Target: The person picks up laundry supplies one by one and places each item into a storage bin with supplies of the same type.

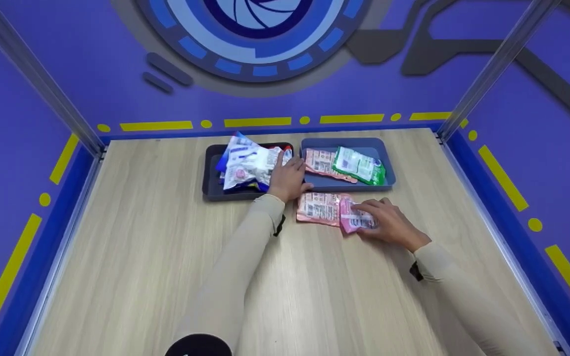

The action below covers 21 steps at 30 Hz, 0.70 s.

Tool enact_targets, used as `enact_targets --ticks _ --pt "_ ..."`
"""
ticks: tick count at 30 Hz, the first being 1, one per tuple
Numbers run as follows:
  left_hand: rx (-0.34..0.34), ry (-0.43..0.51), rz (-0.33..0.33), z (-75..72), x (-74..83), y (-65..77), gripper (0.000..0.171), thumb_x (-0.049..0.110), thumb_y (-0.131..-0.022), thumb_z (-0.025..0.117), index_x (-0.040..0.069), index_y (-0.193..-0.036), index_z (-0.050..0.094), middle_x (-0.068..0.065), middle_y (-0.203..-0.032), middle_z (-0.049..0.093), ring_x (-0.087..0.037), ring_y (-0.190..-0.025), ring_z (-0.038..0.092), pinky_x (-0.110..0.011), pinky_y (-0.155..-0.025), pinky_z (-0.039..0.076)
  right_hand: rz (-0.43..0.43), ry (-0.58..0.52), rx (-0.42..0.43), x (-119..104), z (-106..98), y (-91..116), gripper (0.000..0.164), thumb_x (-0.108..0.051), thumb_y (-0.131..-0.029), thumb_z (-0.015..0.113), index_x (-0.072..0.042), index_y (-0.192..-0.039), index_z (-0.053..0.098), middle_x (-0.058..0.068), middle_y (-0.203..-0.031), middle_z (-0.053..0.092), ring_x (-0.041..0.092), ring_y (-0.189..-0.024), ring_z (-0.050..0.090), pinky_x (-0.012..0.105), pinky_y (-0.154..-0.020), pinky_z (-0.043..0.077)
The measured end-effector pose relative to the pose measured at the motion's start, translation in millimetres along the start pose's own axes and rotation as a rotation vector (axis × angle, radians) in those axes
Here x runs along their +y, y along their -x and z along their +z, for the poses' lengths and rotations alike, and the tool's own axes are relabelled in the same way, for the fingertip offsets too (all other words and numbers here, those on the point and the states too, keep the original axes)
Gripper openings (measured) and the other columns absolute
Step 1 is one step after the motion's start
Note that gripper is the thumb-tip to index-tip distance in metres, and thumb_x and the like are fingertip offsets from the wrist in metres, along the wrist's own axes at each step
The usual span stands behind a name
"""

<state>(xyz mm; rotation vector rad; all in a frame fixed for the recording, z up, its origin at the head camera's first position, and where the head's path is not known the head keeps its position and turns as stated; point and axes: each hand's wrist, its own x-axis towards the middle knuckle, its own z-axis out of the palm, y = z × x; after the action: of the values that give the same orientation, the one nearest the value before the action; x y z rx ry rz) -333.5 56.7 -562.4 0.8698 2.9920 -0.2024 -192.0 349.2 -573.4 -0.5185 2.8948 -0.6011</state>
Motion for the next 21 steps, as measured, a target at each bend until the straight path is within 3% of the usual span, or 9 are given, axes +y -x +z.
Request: enact_targets --ticks 10,21 --pt "0.008 -0.008 0.001 -0.6 0.3 0.2 0.074 0.064 -0.102 0.046 0.015 -0.157 0.044 -0.002 -0.163 0.04 -0.02 -0.153 0.028 -0.054 -0.126 0.004 -0.039 0.006 0.025 2.8 -3.4 2.4 0.062 -0.04 -0.088 0.082 -0.025 -0.145 0.06 0.009 -0.142 0.06 0.033 -0.128 0.053 0.065 -0.108 0.041" --pt "-0.001 0.004 -0.002 0.3 -0.1 -0.9 0.075 0.065 -0.101 0.046 0.015 -0.157 0.044 0.0 -0.164 0.039 -0.02 -0.154 0.028 -0.054 -0.126 0.001 -0.045 -0.005 0.041 4.3 -3.4 5.1 0.063 -0.043 -0.088 0.081 -0.026 -0.145 0.06 0.007 -0.139 0.062 0.031 -0.121 0.053 0.059 -0.102 0.046"
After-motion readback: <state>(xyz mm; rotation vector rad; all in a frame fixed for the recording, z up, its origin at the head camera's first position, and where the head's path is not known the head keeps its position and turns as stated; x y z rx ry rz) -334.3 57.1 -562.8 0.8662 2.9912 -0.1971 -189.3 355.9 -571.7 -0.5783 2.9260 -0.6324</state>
